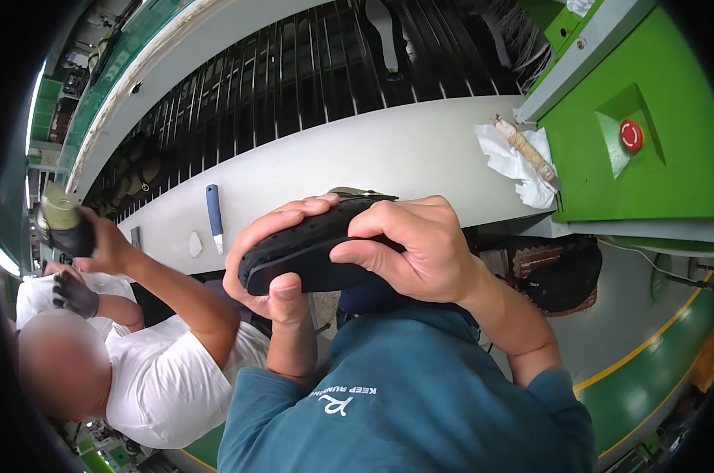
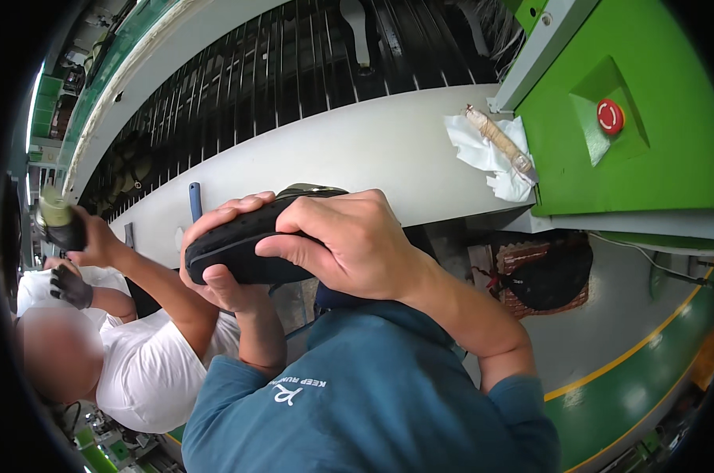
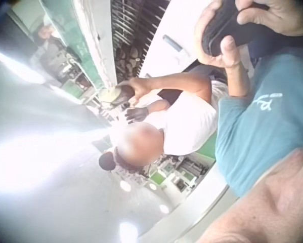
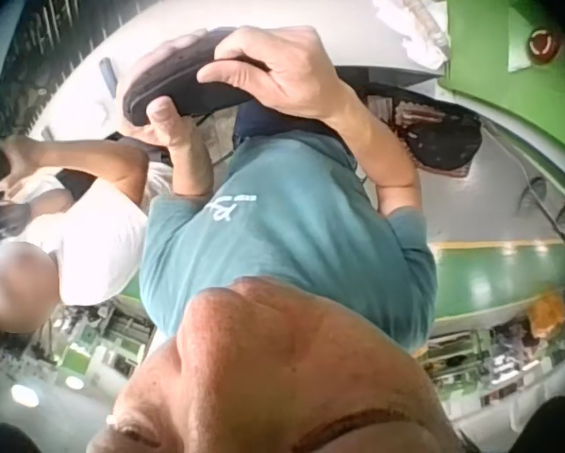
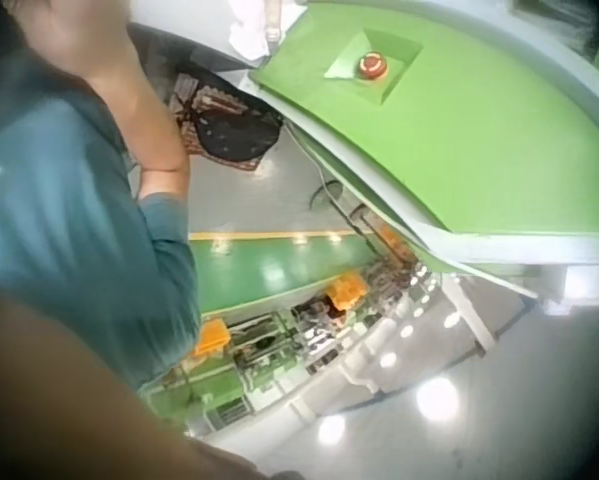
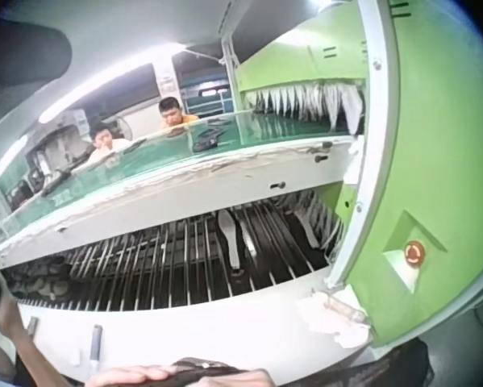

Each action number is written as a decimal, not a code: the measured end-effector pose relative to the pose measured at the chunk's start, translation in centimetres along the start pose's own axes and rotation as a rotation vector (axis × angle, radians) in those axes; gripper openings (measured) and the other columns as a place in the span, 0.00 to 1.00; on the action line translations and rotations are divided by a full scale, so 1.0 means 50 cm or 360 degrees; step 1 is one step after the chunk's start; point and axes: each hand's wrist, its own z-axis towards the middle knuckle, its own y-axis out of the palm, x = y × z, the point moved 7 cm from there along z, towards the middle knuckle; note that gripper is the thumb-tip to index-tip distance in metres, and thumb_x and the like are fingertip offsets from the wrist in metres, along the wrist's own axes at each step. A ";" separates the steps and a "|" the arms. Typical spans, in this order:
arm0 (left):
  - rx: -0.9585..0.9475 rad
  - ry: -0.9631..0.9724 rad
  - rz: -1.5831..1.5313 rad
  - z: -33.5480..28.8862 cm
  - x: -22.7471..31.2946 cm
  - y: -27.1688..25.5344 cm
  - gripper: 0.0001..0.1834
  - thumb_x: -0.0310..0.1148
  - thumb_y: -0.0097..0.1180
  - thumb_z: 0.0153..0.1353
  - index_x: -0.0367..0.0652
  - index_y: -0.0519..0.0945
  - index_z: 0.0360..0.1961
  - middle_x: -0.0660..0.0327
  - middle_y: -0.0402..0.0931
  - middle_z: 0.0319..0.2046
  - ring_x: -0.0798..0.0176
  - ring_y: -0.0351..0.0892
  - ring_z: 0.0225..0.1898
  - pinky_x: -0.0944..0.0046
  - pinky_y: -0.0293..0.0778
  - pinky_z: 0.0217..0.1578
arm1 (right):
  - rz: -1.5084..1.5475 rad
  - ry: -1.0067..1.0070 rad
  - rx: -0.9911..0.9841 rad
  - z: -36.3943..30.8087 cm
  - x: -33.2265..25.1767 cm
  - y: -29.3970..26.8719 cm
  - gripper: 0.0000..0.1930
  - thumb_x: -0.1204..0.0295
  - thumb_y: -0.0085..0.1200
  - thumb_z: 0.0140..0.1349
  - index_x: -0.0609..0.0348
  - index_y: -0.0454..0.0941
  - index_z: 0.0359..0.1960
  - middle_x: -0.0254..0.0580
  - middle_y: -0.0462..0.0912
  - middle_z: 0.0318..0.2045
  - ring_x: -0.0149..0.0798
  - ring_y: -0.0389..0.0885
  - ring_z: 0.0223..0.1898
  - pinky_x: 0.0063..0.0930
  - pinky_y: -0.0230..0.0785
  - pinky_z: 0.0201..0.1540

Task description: The person assembles black sandals by hand on a factory line. They pick up a sole and an upper, align them, and press them together, then place the finished sandal onto a conveyor belt. The process is repeated for multiple units.

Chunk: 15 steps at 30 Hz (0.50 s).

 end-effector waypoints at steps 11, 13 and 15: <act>0.0084 0.0015 0.0108 -0.027 0.007 -0.011 0.28 0.52 0.51 0.82 0.30 0.77 0.51 0.33 0.87 0.43 0.32 0.90 0.47 0.32 0.85 0.56 | 0.0065 0.0112 -0.0016 0.000 -0.006 0.011 0.14 0.67 0.79 0.63 0.57 0.83 0.34 0.41 0.86 0.24 0.43 0.87 0.23 0.33 0.75 0.26; 0.0079 0.0016 0.0091 -0.030 0.007 -0.015 0.25 0.49 0.51 0.82 0.31 0.77 0.52 0.33 0.87 0.43 0.32 0.90 0.48 0.32 0.85 0.57 | 0.0046 0.0188 -0.0047 -0.002 -0.006 0.014 0.14 0.67 0.80 0.63 0.57 0.82 0.33 0.41 0.86 0.23 0.42 0.87 0.23 0.33 0.74 0.26; 0.0085 0.0022 0.0096 -0.033 0.009 -0.017 0.24 0.47 0.52 0.81 0.31 0.77 0.53 0.33 0.87 0.44 0.33 0.90 0.49 0.32 0.84 0.58 | 0.0040 0.0314 -0.0090 -0.001 -0.004 0.014 0.15 0.67 0.80 0.63 0.57 0.82 0.32 0.41 0.85 0.22 0.41 0.87 0.22 0.33 0.73 0.25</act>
